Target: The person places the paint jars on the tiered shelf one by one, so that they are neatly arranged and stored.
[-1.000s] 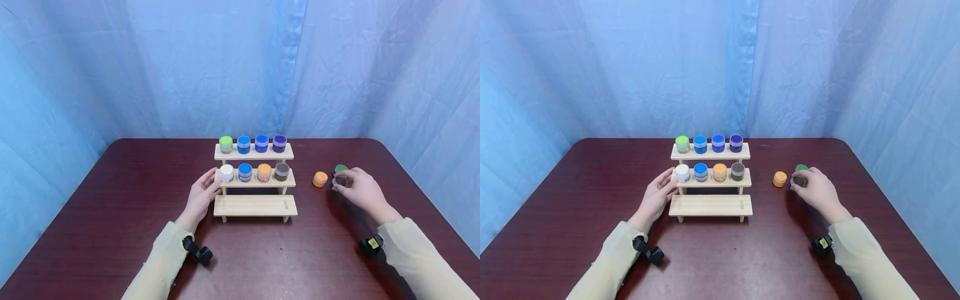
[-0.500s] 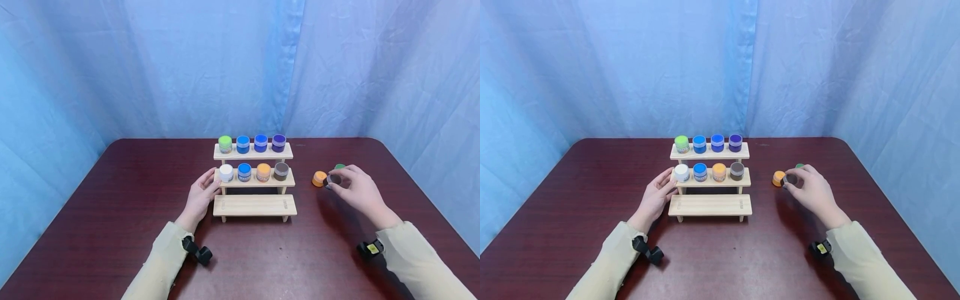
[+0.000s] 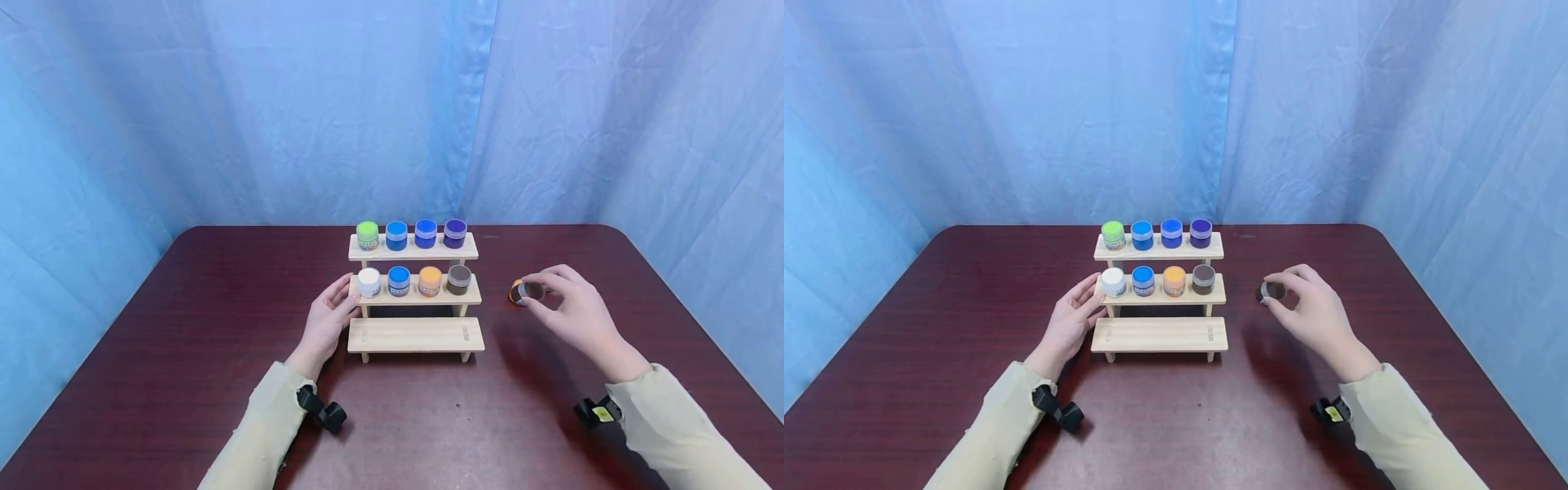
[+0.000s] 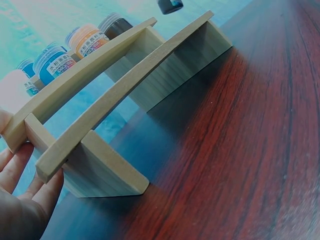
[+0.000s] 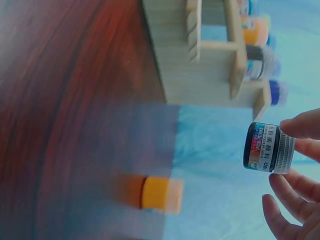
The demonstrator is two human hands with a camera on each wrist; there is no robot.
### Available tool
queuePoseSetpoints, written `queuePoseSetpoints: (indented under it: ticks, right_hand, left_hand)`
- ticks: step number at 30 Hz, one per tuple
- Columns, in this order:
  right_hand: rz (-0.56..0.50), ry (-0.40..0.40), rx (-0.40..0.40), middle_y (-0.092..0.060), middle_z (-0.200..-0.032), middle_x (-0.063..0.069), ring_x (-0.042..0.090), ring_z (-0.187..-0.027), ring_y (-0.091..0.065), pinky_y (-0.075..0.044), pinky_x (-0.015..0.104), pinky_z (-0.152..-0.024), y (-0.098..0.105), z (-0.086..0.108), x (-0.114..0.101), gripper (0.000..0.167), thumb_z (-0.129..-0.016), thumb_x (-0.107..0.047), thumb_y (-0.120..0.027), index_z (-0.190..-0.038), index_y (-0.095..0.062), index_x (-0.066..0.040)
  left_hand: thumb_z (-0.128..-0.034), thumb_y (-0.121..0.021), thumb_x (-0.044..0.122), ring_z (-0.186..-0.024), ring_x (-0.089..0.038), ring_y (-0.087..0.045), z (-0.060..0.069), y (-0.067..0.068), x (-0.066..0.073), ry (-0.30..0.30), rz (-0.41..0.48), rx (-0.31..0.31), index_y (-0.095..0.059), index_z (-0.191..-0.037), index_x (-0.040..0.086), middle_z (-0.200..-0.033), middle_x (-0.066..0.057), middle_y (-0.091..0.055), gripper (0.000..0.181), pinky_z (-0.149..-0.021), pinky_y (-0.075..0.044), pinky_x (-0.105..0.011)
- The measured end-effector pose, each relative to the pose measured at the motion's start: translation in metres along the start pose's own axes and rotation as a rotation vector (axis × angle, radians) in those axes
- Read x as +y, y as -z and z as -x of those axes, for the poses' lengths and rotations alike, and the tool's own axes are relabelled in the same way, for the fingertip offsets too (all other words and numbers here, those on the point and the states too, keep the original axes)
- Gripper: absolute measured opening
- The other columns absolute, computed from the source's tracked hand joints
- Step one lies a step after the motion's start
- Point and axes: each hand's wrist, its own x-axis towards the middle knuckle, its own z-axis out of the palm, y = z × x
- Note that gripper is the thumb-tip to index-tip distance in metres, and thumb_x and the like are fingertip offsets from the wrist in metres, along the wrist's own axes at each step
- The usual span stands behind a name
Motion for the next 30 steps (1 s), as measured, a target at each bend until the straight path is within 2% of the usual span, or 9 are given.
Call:
queuePoseSetpoints:
  ticks: [6, 9, 16, 21, 26, 30]
  right_hand:
    - [-0.033, 0.084, 0.037, -0.059, -0.092, 0.001, 0.008, -0.076, -0.051, -0.042, 0.012, -0.070, 0.002, -0.005, -0.016, 0.029, -0.071, 0.000, -0.077, -0.099, -0.070, -0.008]
    - [-0.054, 0.113, 0.052, -0.059, -0.091, 0.000, 0.008, -0.075, -0.053, -0.039, 0.008, -0.068, 0.001, -0.008, -0.022, 0.030, -0.070, 0.000, -0.079, -0.097, -0.071, -0.008]
    - [-0.126, 0.143, 0.038, -0.059, -0.095, 0.002, 0.007, -0.076, -0.051, -0.044, 0.009, -0.058, -0.002, -0.012, -0.040, 0.031, -0.071, 0.000, -0.079, -0.099, -0.071, -0.008]
    - [-0.162, 0.168, 0.012, -0.058, -0.097, 0.003, 0.006, -0.078, -0.049, -0.044, 0.010, -0.056, -0.005, -0.016, -0.057, 0.031, -0.072, -0.002, -0.079, -0.101, -0.071, -0.008]
    - [-0.184, 0.245, 0.010, -0.058, -0.096, 0.003, 0.008, -0.077, -0.049, -0.039, 0.015, -0.059, -0.012, -0.022, -0.074, 0.030, -0.071, -0.004, -0.080, -0.100, -0.071, -0.008]
    - [-0.194, 0.309, -0.010, -0.058, -0.094, 0.003, 0.012, -0.079, -0.053, -0.044, 0.018, -0.059, -0.020, -0.027, -0.086, 0.029, -0.071, -0.005, -0.080, -0.099, -0.072, -0.008]
  left_hand:
    - [-0.0953, -0.051, 0.001, -0.125, -0.025, -0.046, 0.001, 0.000, -0.001, 0.000, 0.010, 0.002, -0.034, -0.146, 0.003, -0.146, -0.018, -0.040, 0.053, -0.102, -0.040, -0.045]
    - [-0.0952, -0.052, 0.001, -0.123, -0.023, -0.047, 0.001, 0.000, -0.001, 0.003, 0.010, 0.005, -0.034, -0.146, 0.004, -0.145, -0.017, -0.041, 0.053, -0.102, -0.041, -0.043]
    - [-0.0951, -0.052, 0.002, -0.121, -0.022, -0.048, 0.002, 0.000, 0.000, 0.003, 0.007, 0.003, -0.035, -0.145, 0.004, -0.144, -0.018, -0.041, 0.053, -0.098, -0.045, -0.036]
    - [-0.0954, -0.051, 0.001, -0.124, -0.025, -0.046, 0.001, 0.000, 0.001, -0.002, 0.011, 0.000, -0.034, -0.145, 0.003, -0.145, -0.019, -0.040, 0.053, -0.101, -0.042, -0.043]
    - [-0.0957, -0.051, 0.001, -0.126, -0.026, -0.045, 0.002, 0.000, 0.001, 0.000, 0.013, 0.000, -0.035, -0.146, 0.004, -0.146, -0.018, -0.040, 0.052, -0.102, -0.040, -0.045]
    - [-0.0958, -0.051, 0.003, -0.126, -0.025, -0.045, 0.002, 0.000, 0.001, 0.008, 0.010, 0.005, -0.035, -0.146, 0.005, -0.145, -0.016, -0.041, 0.052, -0.102, -0.041, -0.043]
